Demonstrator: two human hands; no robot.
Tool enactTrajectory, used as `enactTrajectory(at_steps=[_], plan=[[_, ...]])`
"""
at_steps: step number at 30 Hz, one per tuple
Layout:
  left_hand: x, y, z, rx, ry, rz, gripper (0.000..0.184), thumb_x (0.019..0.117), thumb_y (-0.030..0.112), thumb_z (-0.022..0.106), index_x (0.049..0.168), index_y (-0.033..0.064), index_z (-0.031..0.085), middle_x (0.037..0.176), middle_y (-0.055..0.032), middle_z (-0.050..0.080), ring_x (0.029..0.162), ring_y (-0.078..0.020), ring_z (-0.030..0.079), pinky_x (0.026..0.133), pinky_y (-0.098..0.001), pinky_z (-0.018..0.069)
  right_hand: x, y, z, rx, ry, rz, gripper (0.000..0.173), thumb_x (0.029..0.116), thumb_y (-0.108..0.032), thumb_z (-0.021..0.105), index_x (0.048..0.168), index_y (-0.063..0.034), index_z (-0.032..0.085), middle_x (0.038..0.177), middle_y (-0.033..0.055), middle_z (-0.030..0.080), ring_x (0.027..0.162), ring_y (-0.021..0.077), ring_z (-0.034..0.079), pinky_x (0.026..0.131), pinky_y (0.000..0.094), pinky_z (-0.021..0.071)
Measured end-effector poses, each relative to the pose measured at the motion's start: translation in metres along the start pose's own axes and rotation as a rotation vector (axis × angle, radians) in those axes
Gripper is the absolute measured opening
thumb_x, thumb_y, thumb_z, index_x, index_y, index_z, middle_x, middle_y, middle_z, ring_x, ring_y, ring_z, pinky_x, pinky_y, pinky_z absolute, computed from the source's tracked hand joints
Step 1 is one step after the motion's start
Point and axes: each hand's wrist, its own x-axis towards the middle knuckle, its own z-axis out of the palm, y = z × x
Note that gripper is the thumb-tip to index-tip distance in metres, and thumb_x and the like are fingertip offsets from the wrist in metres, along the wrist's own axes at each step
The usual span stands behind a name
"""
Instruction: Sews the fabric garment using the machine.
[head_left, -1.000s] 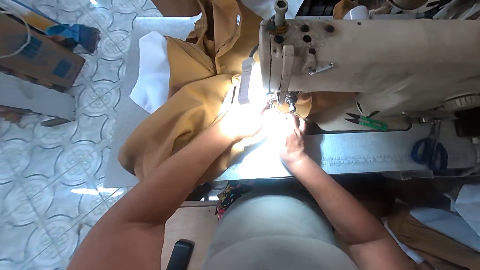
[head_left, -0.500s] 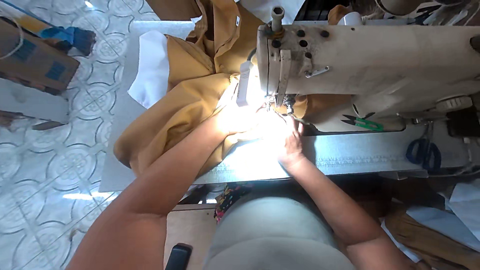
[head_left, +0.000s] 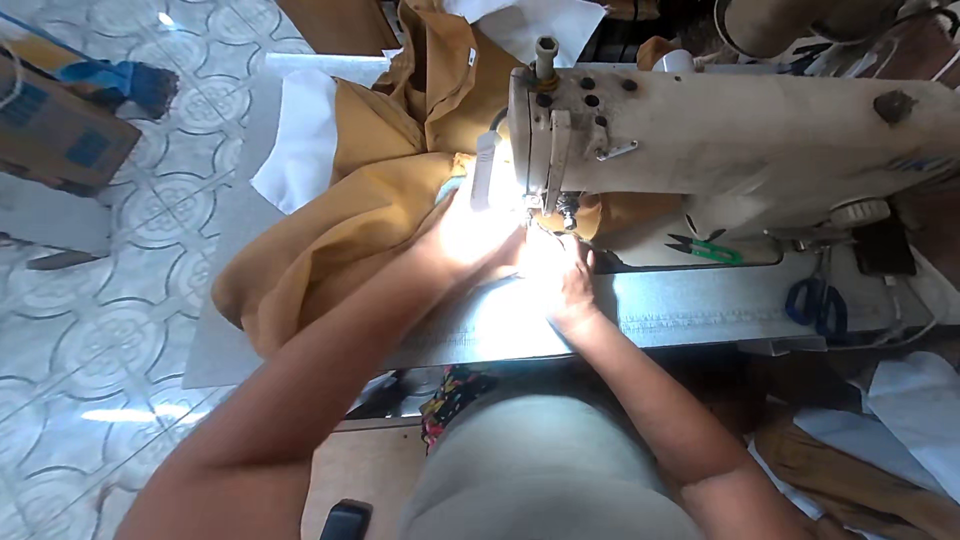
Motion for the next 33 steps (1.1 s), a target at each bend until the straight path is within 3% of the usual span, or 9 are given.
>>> enactTrajectory(at_steps=[4, 9, 16, 18, 20, 23, 25, 29, 33], plan=[[-0.036, 0.055, 0.009, -0.109, 0.025, -0.157, 0.02, 0.0978, 0.023, 0.066, 0.108, 0.0072, 0.072, 0.105, -0.0121, 0.07, 0.09, -0.0316, 0.071, 0.072, -0.0535, 0.0579, 0.0, 0.006, 0.003, 0.032, 0.079, -0.085, 0.031, 0.0959, -0.018, 0.065, 0.126, -0.0148, 0.073, 0.132, 0.0064, 0.069, 0.118, 0.0345, 0.062, 0.085, 0.0597, 0.0498], [-0.056, 0.058, 0.046, -0.164, 0.337, -0.33, 0.016, 0.097, 0.017, 0.067, 0.095, 0.0033, 0.074, 0.088, -0.0155, 0.072, 0.085, -0.0334, 0.071, 0.077, -0.0518, 0.0572, -0.013, 0.018, -0.001, 0.128, 0.164, 0.0, 0.023, 0.0928, -0.006, 0.062, 0.112, -0.0033, 0.076, 0.116, 0.0148, 0.072, 0.111, 0.0329, 0.068, 0.093, 0.0494, 0.0559], [-0.05, 0.051, 0.023, -0.539, 0.291, -0.394, 0.021, 0.0981, 0.03, 0.068, 0.094, 0.0106, 0.076, 0.079, -0.0029, 0.071, 0.071, -0.0133, 0.067, 0.068, -0.0389, 0.0557, 0.0, 0.006, -0.014, 0.241, 0.057, 0.042, 0.037, 0.0784, -0.004, 0.082, 0.115, -0.0043, 0.075, 0.123, 0.0157, 0.07, 0.115, 0.0375, 0.064, 0.093, 0.0611, 0.0503], [-0.049, 0.047, 0.025, -0.435, 0.322, -0.264, 0.02, 0.0912, 0.029, 0.077, 0.099, 0.0102, 0.077, 0.088, -0.0067, 0.075, 0.082, -0.0204, 0.071, 0.078, -0.0469, 0.0567, -0.001, 0.003, -0.022, 0.371, 0.026, 0.079, 0.034, 0.0829, 0.0, 0.075, 0.117, 0.0008, 0.073, 0.116, 0.0178, 0.073, 0.108, 0.0342, 0.068, 0.093, 0.055, 0.0535], [-0.05, 0.042, 0.024, -0.268, 0.349, -0.14, 0.024, 0.0865, 0.024, 0.08, 0.104, 0.0086, 0.077, 0.103, -0.0139, 0.075, 0.101, -0.0344, 0.07, 0.093, -0.0618, 0.0502, -0.013, -0.001, -0.03, 0.681, -0.087, 0.191, 0.021, 0.0928, -0.005, 0.067, 0.112, 0.0024, 0.068, 0.094, 0.0125, 0.071, 0.082, 0.0182, 0.068, 0.074, 0.0359, 0.0574], [-0.049, 0.031, 0.022, -0.146, 0.312, -0.038, 0.019, 0.0943, 0.004, 0.063, 0.1, 0.0132, 0.078, 0.116, -0.0055, 0.074, 0.12, -0.0322, 0.063, 0.113, -0.0679, 0.0308, -0.033, -0.006, -0.05, 1.088, -0.431, 0.501, 0.007, 0.0986, -0.007, 0.065, 0.099, -0.0002, 0.062, 0.074, 0.0025, 0.066, 0.059, 0.0064, 0.063, 0.054, 0.0206, 0.053], [-0.049, 0.035, 0.022, -0.09, 0.266, -0.004, 0.023, 0.0954, 0.001, 0.061, 0.097, 0.0158, 0.078, 0.112, -0.0026, 0.074, 0.117, -0.0313, 0.063, 0.105, -0.0642, 0.0392, -0.036, 0.001, -0.058, 0.926, -0.453, 0.546, 0.01, 0.0999, -0.009, 0.065, 0.104, 0.0002, 0.064, 0.075, 0.0027, 0.068, 0.061, 0.0058, 0.065, 0.057, 0.0204, 0.0553], [-0.05, 0.044, 0.021, -0.058, 0.256, -0.007, 0.02, 0.0934, 0.0, 0.064, 0.098, 0.0134, 0.079, 0.109, -0.0076, 0.074, 0.115, -0.0349, 0.064, 0.098, -0.0646, 0.0431, -0.029, 0.0, -0.054, 0.366, -0.031, 0.195, 0.026, 0.0992, -0.007, 0.061, 0.123, 0.0031, 0.063, 0.108, 0.0168, 0.069, 0.092, 0.0235, 0.07, 0.082, 0.039, 0.0596], [-0.049, 0.05, 0.021, -0.077, 0.309, -0.08, 0.016, 0.0963, 0.001, 0.061, 0.098, 0.0084, 0.075, 0.109, -0.0116, 0.072, 0.114, -0.0353, 0.064, 0.104, -0.0659, 0.0389, -0.014, -0.025, -0.036, 0.305, -0.016, 0.184, 0.026, 0.0967, -0.014, 0.068, 0.115, 0.0033, 0.065, 0.1, 0.0178, 0.069, 0.086, 0.0275, 0.071, 0.077, 0.0439, 0.0604]])
